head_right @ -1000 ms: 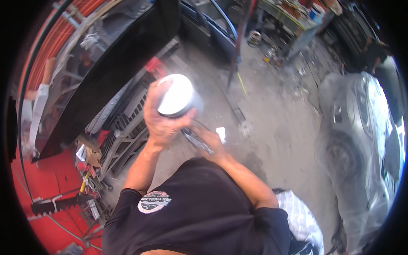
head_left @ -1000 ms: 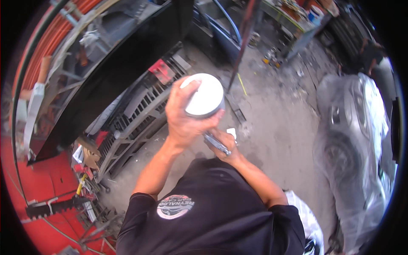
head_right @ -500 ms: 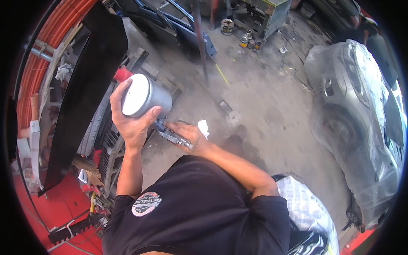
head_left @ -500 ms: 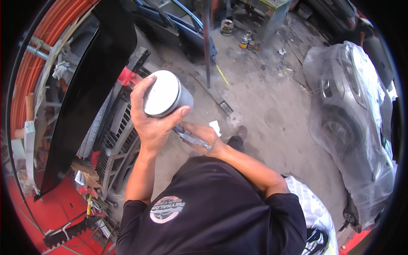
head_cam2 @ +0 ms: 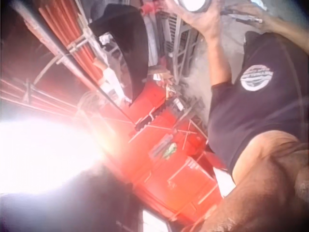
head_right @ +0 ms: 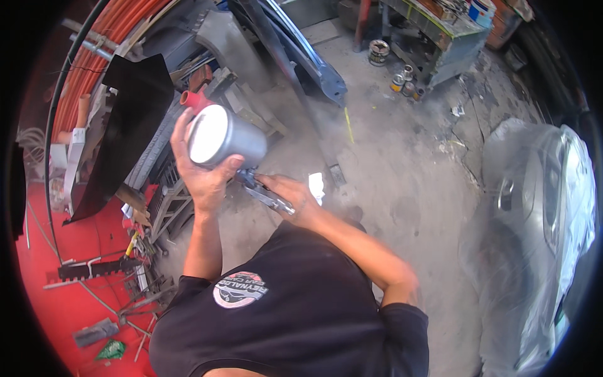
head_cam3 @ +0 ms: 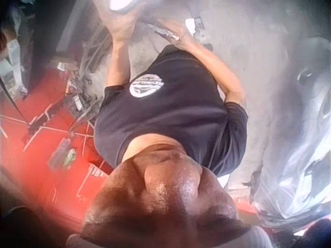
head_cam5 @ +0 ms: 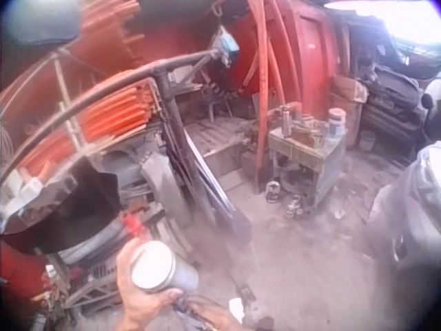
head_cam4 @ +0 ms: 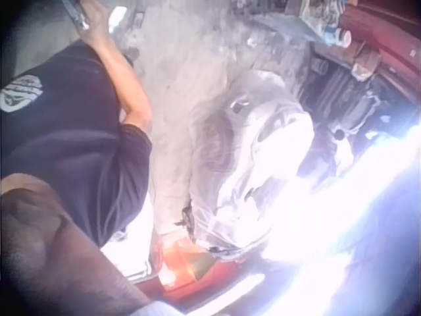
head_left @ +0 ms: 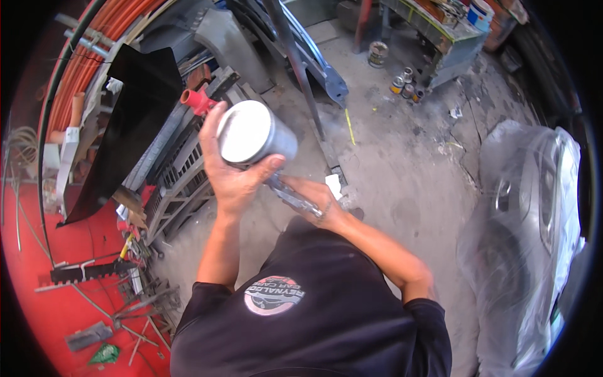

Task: The person prepares a spray gun by attaching a paint cup and connecting an air hose. They then spray paint a black car part, likely a bumper, which is positioned on a metal rack. The person moves the spray gun back and forth to apply the paint evenly.

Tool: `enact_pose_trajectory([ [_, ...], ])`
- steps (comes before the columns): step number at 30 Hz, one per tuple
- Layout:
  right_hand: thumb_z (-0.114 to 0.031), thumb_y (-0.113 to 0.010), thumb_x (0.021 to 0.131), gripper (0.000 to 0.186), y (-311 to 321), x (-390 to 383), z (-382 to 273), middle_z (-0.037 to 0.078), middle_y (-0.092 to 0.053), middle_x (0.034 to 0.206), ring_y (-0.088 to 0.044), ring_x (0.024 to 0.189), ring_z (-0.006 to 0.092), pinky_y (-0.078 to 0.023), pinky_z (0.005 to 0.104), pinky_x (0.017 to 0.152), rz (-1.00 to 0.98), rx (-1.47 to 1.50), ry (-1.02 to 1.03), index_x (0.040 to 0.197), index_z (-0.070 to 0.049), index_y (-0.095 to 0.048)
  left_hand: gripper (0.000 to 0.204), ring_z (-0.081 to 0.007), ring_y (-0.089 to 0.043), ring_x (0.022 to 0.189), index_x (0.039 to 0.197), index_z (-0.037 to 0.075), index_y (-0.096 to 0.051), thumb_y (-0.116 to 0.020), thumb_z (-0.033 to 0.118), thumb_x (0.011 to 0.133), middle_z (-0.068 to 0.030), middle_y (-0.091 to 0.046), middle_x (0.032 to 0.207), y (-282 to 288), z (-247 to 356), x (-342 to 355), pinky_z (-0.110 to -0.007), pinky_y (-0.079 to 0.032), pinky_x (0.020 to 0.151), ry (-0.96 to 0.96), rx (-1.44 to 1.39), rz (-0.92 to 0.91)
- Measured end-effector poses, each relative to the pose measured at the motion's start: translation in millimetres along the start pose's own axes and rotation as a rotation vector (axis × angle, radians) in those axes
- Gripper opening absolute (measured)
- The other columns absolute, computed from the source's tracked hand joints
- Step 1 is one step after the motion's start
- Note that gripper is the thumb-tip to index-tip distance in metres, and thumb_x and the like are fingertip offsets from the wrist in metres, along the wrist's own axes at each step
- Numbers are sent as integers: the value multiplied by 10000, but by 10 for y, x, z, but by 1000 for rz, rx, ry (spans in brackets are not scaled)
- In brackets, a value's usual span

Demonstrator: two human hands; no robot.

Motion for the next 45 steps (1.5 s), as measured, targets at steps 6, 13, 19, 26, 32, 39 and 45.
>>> enact_pose_trajectory([
  [6,15,-771,846,475,587,-115,168,210,-737,1078,-737,900,346,-585,411,796,145,-86,-25,1304,59,-654,1319,-305,-551,1360,1657,94,-244,-1035,337,629,-165,-467,1522,-543,-123,125,-457,-467,1146,35,-79,-201],
  [13,-81,-768,919,372,1313,37,261,101,-742,864,-650,684,163,-516,315,662,279,-122,-313,1261,50,-709,833,-236,-654,1167,1605,60,-358,-817,297,952,-158,-556,1417,-538,-1229,-33,-366,-564,943,414,-203,-81],
  [19,-132,-733,962,269,1956,346,288,28,-723,853,-588,660,89,-467,264,613,417,-57,-406,1193,6,-745,515,-187,-660,1113,1440,-17,-570,-710,225,1008,-132,-676,1262,-824,-1904,-472,-339,-552,914,566,-3,-213],
  [26,-153,-747,980,291,3124,873,410,11,-728,948,-603,759,53,-508,252,669,385,-6,-493,1237,-18,-739,467,-237,-678,1139,1354,-2,-652,-748,249,971,-142,-714,1244,-1666,-2538,-857,-385,-529,988,562,146,-357],
  [32,-178,-794,947,474,4278,1427,690,232,-755,1216,-742,1083,254,-553,361,951,264,62,-151,1343,48,-664,447,-228,-708,1027,1385,0,-622,-706,225,1008,-144,-694,1236,-2523,-3198,-1137,-354,-606,768,843,135,-137],
  [39,-127,-777,946,464,5372,2000,704,164,-739,1022,-673,887,180,-544,314,806,252,73,-7,1349,64,-648,452,-186,-690,930,1379,-13,-618,-722,212,1001,-115,-671,1159,-3409,-3127,-1157,-326,-593,689,999,202,-25],
  [45,-121,-782,903,468,6006,2394,846,308,-730,1092,-764,986,373,-559,379,856,268,114,32,1291,107,-650,433,-183,-689,926,1386,1,-620,-707,211,1018,-115,-670,1194,-3063,-3210,-696,-306,-587,682,876,317,185],
])
Point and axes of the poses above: each hand's wrist, its own x-axis towards the middle knuckle, its own y-axis out of the back of the hand, z = x × y, the point moved 4 cm from there along x, towards the middle knuckle
